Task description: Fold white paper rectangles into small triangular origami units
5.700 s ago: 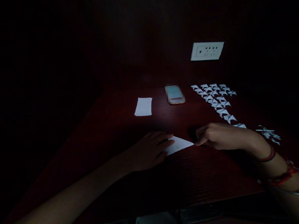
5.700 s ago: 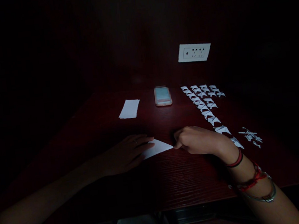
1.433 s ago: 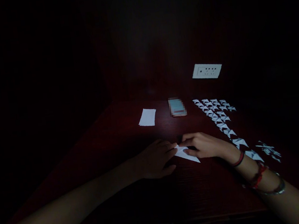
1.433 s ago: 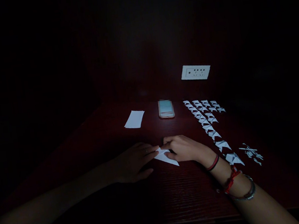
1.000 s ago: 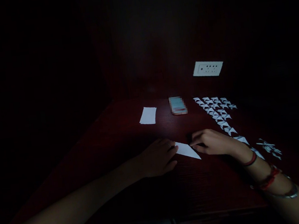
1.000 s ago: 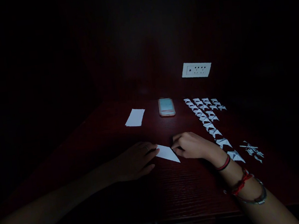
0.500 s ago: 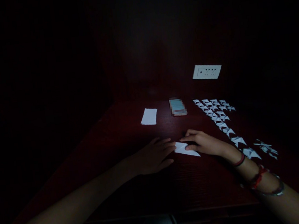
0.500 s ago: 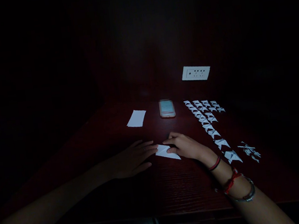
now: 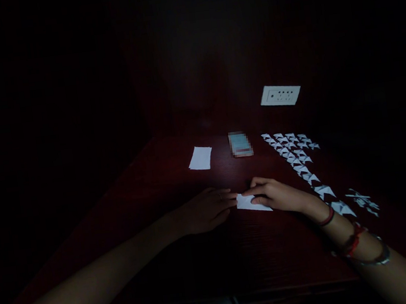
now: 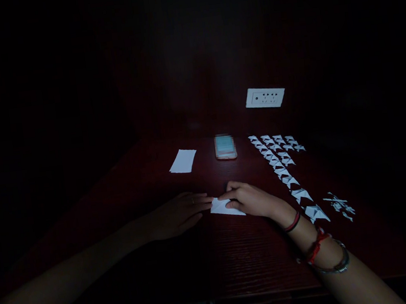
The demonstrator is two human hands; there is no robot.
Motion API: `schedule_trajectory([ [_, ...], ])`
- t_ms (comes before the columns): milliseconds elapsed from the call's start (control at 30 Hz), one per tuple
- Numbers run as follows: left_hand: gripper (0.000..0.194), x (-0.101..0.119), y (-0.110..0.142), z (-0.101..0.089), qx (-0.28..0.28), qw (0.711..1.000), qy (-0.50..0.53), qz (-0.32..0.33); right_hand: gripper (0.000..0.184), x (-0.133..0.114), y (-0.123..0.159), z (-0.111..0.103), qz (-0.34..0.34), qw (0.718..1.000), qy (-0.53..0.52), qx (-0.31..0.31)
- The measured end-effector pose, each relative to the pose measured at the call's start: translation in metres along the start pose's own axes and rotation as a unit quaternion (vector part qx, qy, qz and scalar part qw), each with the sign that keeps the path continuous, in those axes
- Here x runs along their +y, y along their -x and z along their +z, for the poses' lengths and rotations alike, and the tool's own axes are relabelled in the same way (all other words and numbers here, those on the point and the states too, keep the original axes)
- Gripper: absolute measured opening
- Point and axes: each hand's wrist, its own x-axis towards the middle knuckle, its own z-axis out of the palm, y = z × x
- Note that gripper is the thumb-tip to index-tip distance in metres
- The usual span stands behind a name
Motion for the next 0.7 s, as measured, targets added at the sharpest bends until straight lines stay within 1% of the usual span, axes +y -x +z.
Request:
schedule_trajectory([
  [133, 0.034, -0.0039, 0.0009, -0.0013, -0.029, 0.999, -0.006, 0.032, 0.033, 0.0, 0.0004, -0.0007, 0.006, 1.0, 0.009, 0.001],
  [333, 0.037, -0.0046, -0.0001, -0.004, -0.045, 0.998, -0.008, 0.045, 0.033, 0.0, 0.0004, -0.0006, 0.009, 1.0, 0.019, -0.003],
  [567, 0.035, -0.0047, 0.0029, -0.0066, -0.043, 0.996, -0.017, 0.076, 0.033, -0.0008, -0.0004, -0.001, 0.005, 1.0, 0.018, -0.005],
  [700, 0.039, -0.0034, 0.0064, -0.0048, -0.034, 0.996, -0.027, 0.077, 0.032, -0.0018, -0.0016, -0.0006, 0.01, 1.0, 0.017, -0.003],
])
